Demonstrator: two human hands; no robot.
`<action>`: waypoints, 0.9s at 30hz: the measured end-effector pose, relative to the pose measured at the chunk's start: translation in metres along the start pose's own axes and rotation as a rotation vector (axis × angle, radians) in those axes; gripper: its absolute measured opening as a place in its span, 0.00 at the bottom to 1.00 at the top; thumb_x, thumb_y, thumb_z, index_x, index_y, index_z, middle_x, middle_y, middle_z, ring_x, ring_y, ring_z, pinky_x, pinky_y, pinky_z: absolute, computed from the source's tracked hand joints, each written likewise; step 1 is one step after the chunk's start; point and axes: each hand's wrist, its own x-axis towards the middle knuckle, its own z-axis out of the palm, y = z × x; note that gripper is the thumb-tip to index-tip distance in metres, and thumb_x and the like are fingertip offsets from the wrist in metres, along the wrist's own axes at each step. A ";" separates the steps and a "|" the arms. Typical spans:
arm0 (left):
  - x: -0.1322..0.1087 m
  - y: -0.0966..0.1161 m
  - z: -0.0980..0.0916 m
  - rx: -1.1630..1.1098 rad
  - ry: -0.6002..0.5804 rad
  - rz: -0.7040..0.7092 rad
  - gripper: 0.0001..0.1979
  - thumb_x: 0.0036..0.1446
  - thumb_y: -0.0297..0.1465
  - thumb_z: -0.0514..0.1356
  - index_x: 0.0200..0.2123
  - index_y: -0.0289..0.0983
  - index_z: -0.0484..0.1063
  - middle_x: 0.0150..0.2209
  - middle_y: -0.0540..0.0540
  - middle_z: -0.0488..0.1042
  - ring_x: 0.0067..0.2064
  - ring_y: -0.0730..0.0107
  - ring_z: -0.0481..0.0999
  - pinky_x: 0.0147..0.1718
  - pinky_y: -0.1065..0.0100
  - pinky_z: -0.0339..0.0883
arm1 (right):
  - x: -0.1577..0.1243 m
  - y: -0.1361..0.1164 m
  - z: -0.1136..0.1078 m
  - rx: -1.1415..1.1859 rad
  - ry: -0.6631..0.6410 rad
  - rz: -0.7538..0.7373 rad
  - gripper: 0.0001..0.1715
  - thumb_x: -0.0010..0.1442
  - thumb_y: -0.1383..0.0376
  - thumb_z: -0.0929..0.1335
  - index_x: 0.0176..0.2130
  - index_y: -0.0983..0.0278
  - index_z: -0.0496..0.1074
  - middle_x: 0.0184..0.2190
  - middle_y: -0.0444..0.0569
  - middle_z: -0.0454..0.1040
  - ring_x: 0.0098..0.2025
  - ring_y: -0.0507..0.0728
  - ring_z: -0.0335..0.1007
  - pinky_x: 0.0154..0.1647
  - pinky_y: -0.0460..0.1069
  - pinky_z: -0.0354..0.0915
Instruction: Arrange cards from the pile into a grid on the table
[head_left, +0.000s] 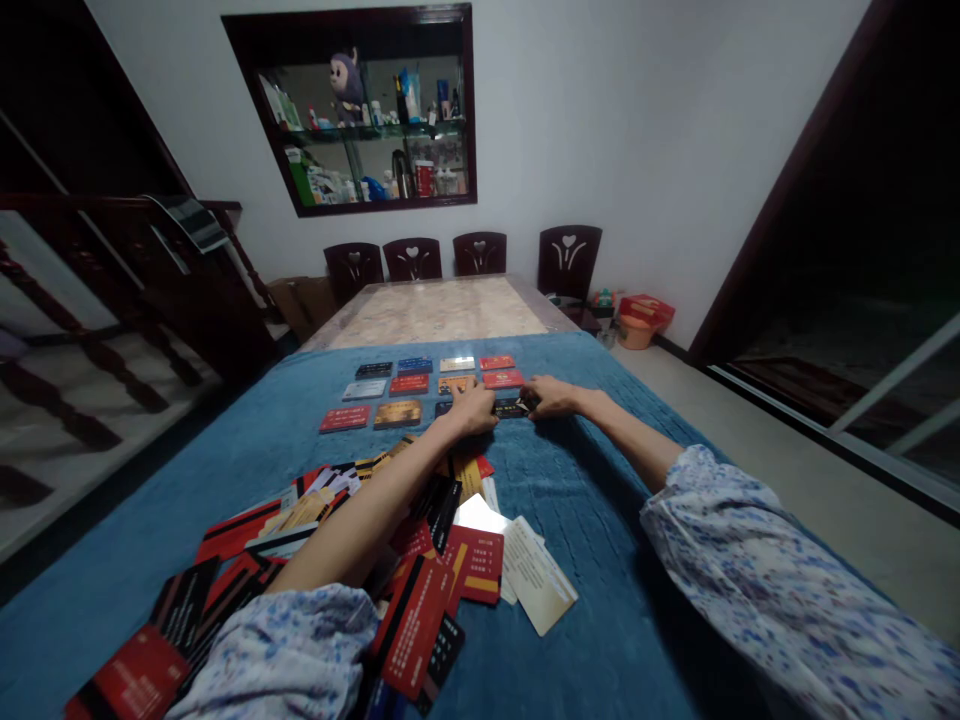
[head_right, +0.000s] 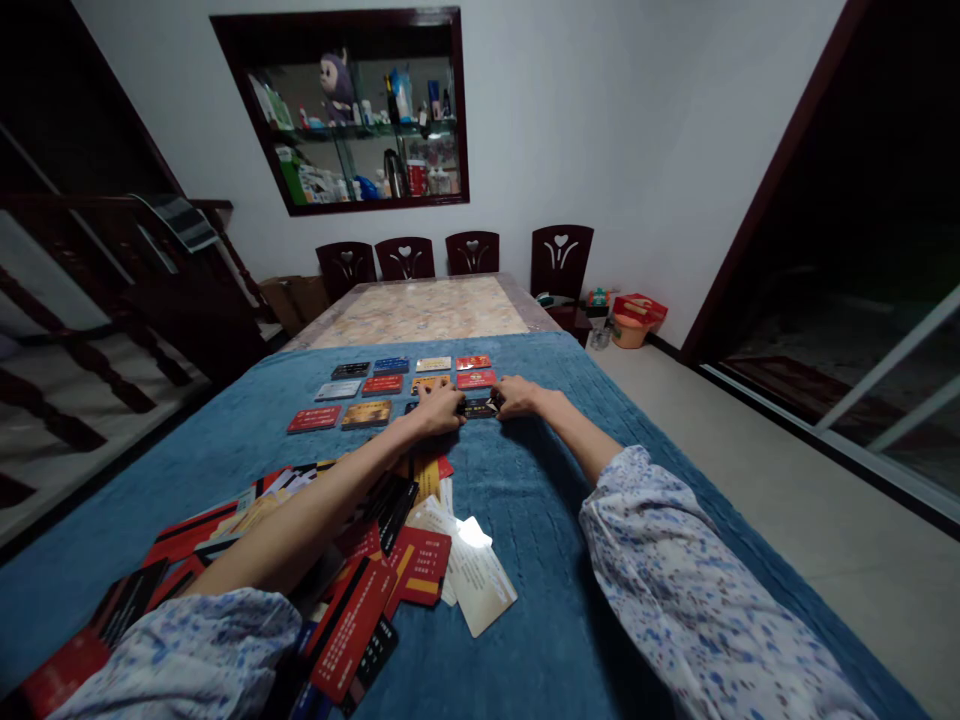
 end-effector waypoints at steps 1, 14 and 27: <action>-0.002 -0.001 -0.001 0.000 0.009 0.010 0.14 0.56 0.34 0.59 0.46 0.38 0.73 0.56 0.37 0.69 0.62 0.45 0.56 0.57 0.39 0.53 | -0.001 0.001 0.001 0.006 0.011 -0.005 0.29 0.49 0.61 0.73 0.51 0.63 0.74 0.48 0.54 0.74 0.47 0.60 0.72 0.46 0.47 0.66; -0.037 -0.014 -0.010 0.041 0.042 0.038 0.14 0.55 0.31 0.59 0.46 0.39 0.75 0.56 0.38 0.68 0.64 0.45 0.54 0.58 0.39 0.50 | -0.007 0.009 0.013 0.083 0.099 -0.044 0.32 0.51 0.63 0.72 0.55 0.67 0.70 0.48 0.56 0.74 0.49 0.59 0.71 0.50 0.48 0.64; -0.073 -0.018 -0.021 0.042 0.042 0.020 0.14 0.55 0.30 0.58 0.46 0.40 0.75 0.55 0.39 0.70 0.63 0.45 0.53 0.56 0.41 0.49 | -0.035 -0.015 -0.001 0.014 0.230 -0.062 0.18 0.61 0.60 0.67 0.50 0.61 0.73 0.50 0.57 0.70 0.52 0.64 0.64 0.46 0.54 0.62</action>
